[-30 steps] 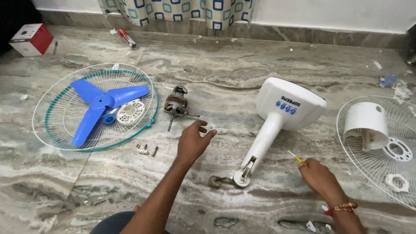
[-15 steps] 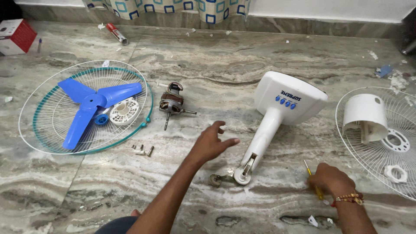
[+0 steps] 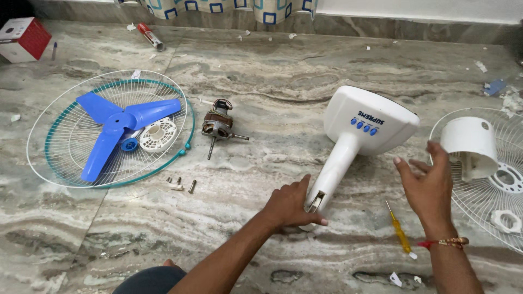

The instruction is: The person disassembles a white table fan using a screwdriver. They remove screws from the fan base, detach the stand, and separate the base cover to access internal components.

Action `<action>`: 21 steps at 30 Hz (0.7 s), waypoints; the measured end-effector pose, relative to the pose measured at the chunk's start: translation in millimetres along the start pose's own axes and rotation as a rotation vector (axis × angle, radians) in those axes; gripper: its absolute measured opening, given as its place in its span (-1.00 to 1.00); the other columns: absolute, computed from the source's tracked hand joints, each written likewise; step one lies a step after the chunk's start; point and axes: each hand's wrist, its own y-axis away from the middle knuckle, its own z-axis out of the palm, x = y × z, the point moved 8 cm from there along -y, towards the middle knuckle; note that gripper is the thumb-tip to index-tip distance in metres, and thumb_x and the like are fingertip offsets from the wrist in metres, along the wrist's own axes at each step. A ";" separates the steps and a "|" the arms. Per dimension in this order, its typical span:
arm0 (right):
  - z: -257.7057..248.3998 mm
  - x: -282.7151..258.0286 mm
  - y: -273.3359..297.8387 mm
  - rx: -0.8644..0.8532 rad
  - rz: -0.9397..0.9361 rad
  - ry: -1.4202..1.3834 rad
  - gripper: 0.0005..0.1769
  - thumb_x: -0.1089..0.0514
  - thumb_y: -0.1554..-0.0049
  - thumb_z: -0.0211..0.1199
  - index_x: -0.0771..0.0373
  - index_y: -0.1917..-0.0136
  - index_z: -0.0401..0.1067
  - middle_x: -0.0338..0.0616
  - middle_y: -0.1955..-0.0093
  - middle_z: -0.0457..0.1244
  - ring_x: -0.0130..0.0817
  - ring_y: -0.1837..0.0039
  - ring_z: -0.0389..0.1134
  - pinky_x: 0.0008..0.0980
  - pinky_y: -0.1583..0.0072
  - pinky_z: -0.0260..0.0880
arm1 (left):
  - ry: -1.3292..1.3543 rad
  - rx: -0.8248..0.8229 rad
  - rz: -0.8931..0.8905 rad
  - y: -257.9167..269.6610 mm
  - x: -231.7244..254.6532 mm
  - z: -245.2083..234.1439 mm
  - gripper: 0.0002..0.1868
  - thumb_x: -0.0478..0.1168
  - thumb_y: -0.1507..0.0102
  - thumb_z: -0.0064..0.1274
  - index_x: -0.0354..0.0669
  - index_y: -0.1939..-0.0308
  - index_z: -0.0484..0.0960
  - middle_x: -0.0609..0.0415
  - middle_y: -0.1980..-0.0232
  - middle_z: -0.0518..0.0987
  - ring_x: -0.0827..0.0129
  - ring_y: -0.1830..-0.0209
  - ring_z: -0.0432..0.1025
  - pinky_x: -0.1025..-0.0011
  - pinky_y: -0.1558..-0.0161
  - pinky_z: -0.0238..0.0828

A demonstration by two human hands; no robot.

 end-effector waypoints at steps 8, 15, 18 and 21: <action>30.6 -29.3 -7.7 -0.121 -0.307 0.080 0.49 0.09 0.01 0.58 0.20 -0.71 -0.57 0.35 -0.74 -0.35 0.21 -0.69 -0.10 0.16 -0.44 0.20 | 0.089 0.151 0.246 3.0 7.3 8.4 -0.02 -0.08 -0.09 0.29 -0.47 -0.49 0.21 -0.30 0.02 0.61 -0.11 0.08 0.55 0.07 0.05 0.52; -4.7 -17.7 -3.6 0.069 -0.250 0.141 0.36 0.00 -0.12 0.57 0.17 -0.80 -0.35 0.39 -0.63 -0.21 0.20 -0.58 0.06 0.09 -0.43 0.31 | 0.020 0.343 0.397 11.6 15.2 -11.7 -0.17 -0.32 -0.05 0.30 -0.49 -0.36 0.31 -0.38 0.05 0.56 -0.10 0.18 0.52 0.11 0.19 0.53; -19.0 1.1 -6.3 0.077 -0.058 0.280 0.02 -0.05 -0.21 0.54 0.20 -0.73 0.05 0.35 -0.53 -0.05 0.13 -0.53 0.13 0.04 -0.43 0.33 | -0.142 0.328 0.393 2.0 16.8 -12.9 -0.28 -0.37 -0.22 0.24 -0.47 -0.42 0.31 -0.39 0.02 0.58 -0.05 0.21 0.54 0.08 0.22 0.53; -35.2 -6.8 -2.2 0.146 -0.140 0.365 -0.26 -0.06 -0.25 0.57 0.42 -0.35 0.20 0.33 -0.37 0.16 0.10 -0.34 0.31 0.00 -0.28 0.43 | -0.226 0.432 0.464 1.9 14.8 -23.4 -0.30 -0.42 -0.20 0.21 -0.43 -0.42 0.35 -0.35 -0.06 0.61 -0.03 0.15 0.56 0.06 0.18 0.54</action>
